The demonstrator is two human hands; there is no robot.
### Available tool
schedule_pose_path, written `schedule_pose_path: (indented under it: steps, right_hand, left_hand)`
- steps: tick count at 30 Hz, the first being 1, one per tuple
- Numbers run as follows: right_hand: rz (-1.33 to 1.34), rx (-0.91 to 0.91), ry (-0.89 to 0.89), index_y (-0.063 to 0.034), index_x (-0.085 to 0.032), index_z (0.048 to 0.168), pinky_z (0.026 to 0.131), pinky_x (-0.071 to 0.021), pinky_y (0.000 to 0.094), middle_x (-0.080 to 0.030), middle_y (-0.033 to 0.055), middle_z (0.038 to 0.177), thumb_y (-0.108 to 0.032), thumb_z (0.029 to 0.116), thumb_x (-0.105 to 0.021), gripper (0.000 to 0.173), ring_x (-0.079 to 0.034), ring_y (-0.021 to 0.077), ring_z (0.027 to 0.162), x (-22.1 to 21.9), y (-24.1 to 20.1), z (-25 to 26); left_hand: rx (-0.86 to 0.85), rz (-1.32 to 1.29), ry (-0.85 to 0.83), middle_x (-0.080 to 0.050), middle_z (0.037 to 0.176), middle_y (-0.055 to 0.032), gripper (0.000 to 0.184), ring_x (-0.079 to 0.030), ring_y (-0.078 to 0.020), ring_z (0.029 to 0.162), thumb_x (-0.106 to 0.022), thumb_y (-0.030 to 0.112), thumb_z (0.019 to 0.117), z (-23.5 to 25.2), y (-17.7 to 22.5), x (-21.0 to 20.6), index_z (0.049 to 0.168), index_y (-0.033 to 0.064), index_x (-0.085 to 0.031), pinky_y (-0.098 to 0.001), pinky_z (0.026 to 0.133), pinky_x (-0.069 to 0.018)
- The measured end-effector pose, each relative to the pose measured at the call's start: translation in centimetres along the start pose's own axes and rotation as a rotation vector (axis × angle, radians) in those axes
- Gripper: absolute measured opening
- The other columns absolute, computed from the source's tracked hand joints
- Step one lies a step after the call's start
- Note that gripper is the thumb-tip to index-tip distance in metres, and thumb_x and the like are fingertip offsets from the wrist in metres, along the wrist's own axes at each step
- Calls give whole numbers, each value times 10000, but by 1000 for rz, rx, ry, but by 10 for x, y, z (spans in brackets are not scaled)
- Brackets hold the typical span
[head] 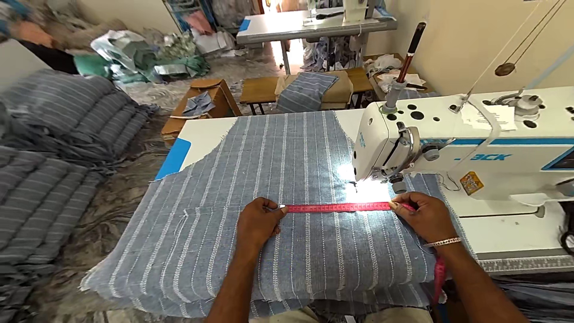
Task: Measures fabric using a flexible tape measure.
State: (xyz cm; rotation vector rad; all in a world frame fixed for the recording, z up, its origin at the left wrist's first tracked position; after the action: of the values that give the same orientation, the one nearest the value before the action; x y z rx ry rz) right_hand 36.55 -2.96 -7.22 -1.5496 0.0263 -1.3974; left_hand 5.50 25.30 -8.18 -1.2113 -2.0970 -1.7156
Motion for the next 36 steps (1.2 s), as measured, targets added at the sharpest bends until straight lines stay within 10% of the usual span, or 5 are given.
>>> schedule_pose_path:
  steps: [26,30,36]
  right_hand:
    - [-39,158,4,-105,-758,972,657,-536,488,-716,79,877,-275,902,-755,184,-659,223,732,0,-2,-5]
    - [5,250,-24,-127,-741,931,529,-499,330,-677,8,806,-429,884,-684,311,-588,111,611,-2,-68,-27]
    - [-20,153,-389,-134,-746,934,698,-563,481,-689,31,809,-367,949,-741,233,-665,202,749,-105,-158,-15]
  left_hand:
    - [-84,141,-233,-705,803,-157,302,-705,-270,638,-619,315,1040,-18,19,-1,1070,21,-684,-462,630,-613]
    - [-118,60,-214,-699,833,-138,341,-705,-231,669,-577,334,1067,-21,1,56,1116,3,-642,-411,644,-621]
    - [1,27,9,-705,784,-116,296,-693,-197,626,-613,277,1051,25,-74,150,1087,-15,-652,-368,613,-613]
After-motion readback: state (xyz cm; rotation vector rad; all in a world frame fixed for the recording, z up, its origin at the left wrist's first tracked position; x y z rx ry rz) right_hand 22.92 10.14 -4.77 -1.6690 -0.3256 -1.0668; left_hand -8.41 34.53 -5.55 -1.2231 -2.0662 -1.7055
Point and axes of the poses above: each hand's wrist, its own z-axis towards the middle knuckle, its own x-axis out of the back of the hand, y = z × x, the point moved 9 cm from there along z, towards the middle knuckle
